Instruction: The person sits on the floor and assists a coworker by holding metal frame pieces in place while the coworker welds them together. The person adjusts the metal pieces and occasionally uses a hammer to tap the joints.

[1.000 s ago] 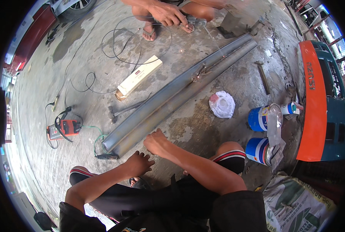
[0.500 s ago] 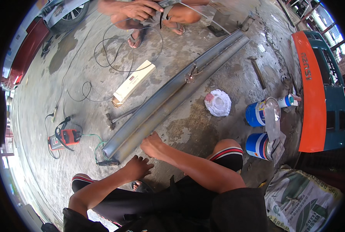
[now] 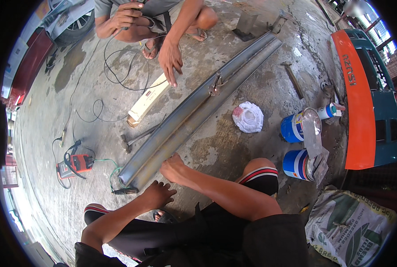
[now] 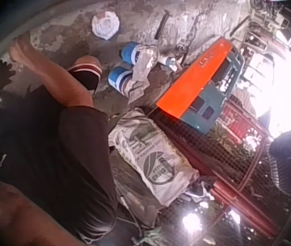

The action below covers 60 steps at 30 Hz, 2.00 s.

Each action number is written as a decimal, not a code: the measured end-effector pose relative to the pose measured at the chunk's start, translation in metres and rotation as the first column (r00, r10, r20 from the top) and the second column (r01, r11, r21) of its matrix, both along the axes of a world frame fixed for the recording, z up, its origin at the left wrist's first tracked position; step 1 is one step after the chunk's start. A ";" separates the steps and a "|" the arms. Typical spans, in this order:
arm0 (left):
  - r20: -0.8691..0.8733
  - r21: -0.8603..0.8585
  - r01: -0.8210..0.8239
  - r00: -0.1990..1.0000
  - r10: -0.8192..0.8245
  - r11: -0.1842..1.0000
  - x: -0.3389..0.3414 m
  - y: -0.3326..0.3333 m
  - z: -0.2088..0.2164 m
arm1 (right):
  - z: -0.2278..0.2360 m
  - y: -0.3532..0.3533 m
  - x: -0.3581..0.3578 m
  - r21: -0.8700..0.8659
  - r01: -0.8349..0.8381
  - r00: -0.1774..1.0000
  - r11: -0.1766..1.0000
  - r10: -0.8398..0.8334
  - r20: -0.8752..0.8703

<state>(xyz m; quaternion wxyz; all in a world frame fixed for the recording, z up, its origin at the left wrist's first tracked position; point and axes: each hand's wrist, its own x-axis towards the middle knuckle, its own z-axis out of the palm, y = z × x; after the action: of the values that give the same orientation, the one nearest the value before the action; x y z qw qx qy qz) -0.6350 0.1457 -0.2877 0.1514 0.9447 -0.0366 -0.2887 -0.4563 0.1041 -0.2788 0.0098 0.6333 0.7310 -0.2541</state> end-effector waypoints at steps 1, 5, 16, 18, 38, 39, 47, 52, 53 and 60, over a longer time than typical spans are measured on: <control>0.002 0.001 0.001 1.000 -0.001 1.000 0.000 0.000 -0.001 | -0.002 -0.001 0.000 0.012 0.003 1.000 1.000 -0.003 0.004; 0.001 0.003 0.001 1.000 -0.001 1.000 0.002 -0.002 -0.001 | -0.006 -0.005 0.001 0.047 -0.006 1.000 0.999 0.005 0.021; 0.005 0.012 0.001 1.000 -0.001 1.000 0.000 -0.004 -0.004 | -0.014 -0.002 0.005 0.021 -0.077 0.997 0.997 0.077 0.001; 0.014 0.019 -0.009 1.000 0.009 1.000 -0.002 -0.005 -0.012 | -0.013 0.002 0.010 -0.058 -0.057 0.998 0.997 0.056 -0.029; 0.444 0.034 -0.095 0.893 0.070 0.995 0.079 0.032 0.118 | -0.028 0.014 0.289 0.514 0.843 0.524 0.160 -0.459 -0.717; 0.439 -0.020 -0.081 0.895 0.082 0.997 0.076 0.027 0.123 | -0.047 0.019 0.296 0.461 0.884 0.449 0.077 -0.414 -0.792; 0.219 -0.120 -0.349 0.904 0.368 0.929 0.016 0.041 0.134 | -0.110 0.081 0.278 -0.107 0.975 -0.091 -0.194 0.090 -0.992; 0.048 -0.345 -0.535 0.811 0.583 0.772 0.004 0.034 0.123 | -0.095 0.061 0.295 -0.352 0.913 -0.236 -0.204 0.439 -0.867; 0.040 -0.371 -0.535 0.808 0.588 0.759 0.006 0.034 0.122 | -0.106 0.050 0.304 -0.346 0.919 -0.214 -0.188 0.500 -0.839; 0.217 -0.350 -0.354 0.870 0.442 0.867 0.015 0.041 0.150 | -0.085 0.053 0.272 -0.449 0.894 -0.345 -0.005 0.633 -0.693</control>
<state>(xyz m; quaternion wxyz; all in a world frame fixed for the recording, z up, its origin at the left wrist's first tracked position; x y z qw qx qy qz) -0.6198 0.1868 -0.1380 0.3422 0.9293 0.0960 -0.1002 -0.1842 0.1573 -0.3636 -0.9657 0.2474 -0.0258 -0.0743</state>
